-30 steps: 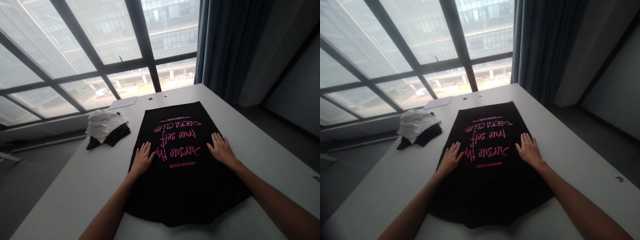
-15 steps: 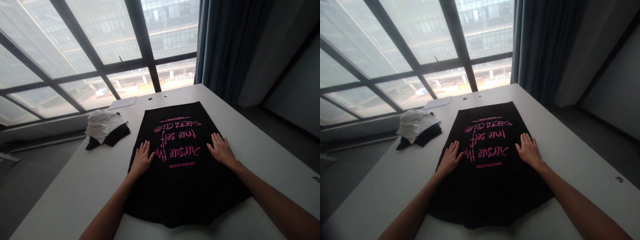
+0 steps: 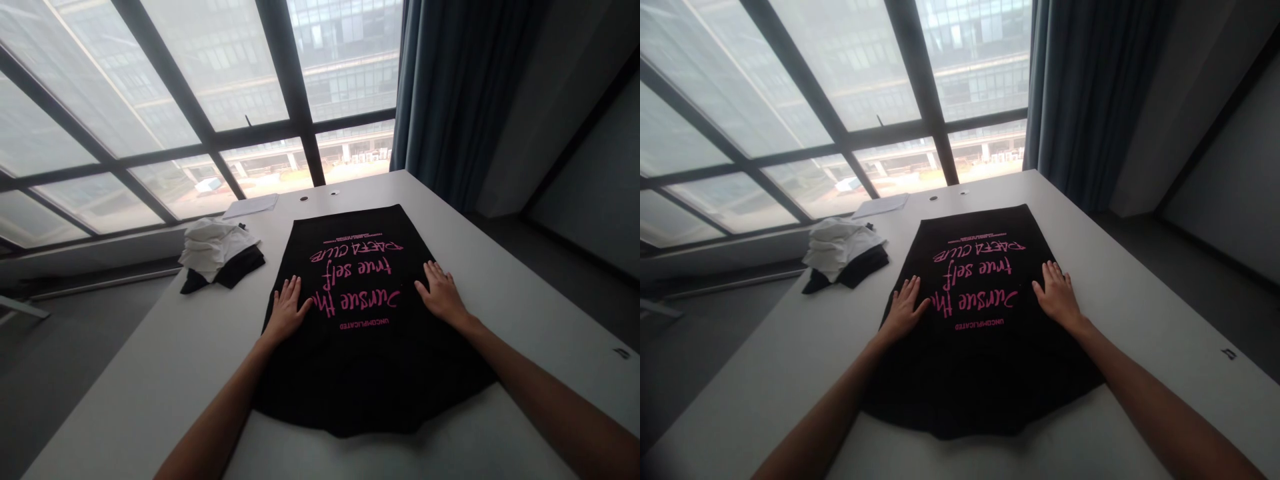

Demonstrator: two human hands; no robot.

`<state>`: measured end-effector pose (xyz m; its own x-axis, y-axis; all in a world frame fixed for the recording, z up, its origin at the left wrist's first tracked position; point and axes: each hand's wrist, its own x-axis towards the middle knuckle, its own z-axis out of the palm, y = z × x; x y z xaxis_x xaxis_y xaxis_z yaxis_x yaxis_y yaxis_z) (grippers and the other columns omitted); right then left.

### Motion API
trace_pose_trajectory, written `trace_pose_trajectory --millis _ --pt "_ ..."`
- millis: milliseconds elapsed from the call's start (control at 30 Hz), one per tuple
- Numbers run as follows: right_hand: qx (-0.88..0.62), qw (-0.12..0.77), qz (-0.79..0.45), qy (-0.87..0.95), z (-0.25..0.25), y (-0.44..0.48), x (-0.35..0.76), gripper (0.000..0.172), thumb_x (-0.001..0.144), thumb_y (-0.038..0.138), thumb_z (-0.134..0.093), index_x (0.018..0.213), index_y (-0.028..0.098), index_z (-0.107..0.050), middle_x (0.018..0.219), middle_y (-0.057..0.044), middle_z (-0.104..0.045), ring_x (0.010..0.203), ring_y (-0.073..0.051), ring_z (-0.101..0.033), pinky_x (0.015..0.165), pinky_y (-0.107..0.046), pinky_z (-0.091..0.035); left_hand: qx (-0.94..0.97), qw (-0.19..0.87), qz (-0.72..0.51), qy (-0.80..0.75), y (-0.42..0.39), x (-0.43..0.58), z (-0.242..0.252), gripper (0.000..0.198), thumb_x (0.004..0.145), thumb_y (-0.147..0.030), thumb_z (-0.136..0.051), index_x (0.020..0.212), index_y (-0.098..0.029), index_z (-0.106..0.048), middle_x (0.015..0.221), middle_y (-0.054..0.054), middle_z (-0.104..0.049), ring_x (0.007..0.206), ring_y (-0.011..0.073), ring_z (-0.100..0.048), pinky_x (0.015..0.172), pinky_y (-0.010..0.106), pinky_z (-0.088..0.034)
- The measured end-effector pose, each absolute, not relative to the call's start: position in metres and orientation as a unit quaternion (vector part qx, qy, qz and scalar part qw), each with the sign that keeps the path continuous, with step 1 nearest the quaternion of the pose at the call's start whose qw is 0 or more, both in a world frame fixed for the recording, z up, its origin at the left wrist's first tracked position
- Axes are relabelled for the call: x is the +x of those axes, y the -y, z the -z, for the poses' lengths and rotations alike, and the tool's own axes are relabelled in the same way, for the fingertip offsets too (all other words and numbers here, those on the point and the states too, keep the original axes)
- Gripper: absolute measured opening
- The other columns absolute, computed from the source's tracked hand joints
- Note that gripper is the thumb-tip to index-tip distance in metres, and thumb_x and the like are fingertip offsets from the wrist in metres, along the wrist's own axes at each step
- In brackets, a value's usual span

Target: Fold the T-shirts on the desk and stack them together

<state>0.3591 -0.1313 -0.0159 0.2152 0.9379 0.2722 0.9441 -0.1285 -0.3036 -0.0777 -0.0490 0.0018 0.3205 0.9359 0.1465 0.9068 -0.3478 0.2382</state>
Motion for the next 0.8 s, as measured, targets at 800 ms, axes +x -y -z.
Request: trace_pose_trajectory --millis 800 --pt "-0.518 0.225 -0.054 0.823 -0.016 0.27 0.334 0.047 0.101 0.036 -0.049 0.146 0.023 -0.053 0.159 -0.009 -0.042 0.151 -0.028 -0.031 0.121 -0.055 -0.03 0.934 0.12 -0.106 -0.321 0.191 -0.113 -0.048 0.058 0.098 -0.035 -0.062 0.153 -0.033 -0.043 0.16 0.006 -0.04 0.151 0.0279 -0.029 0.122 0.054 -0.03"
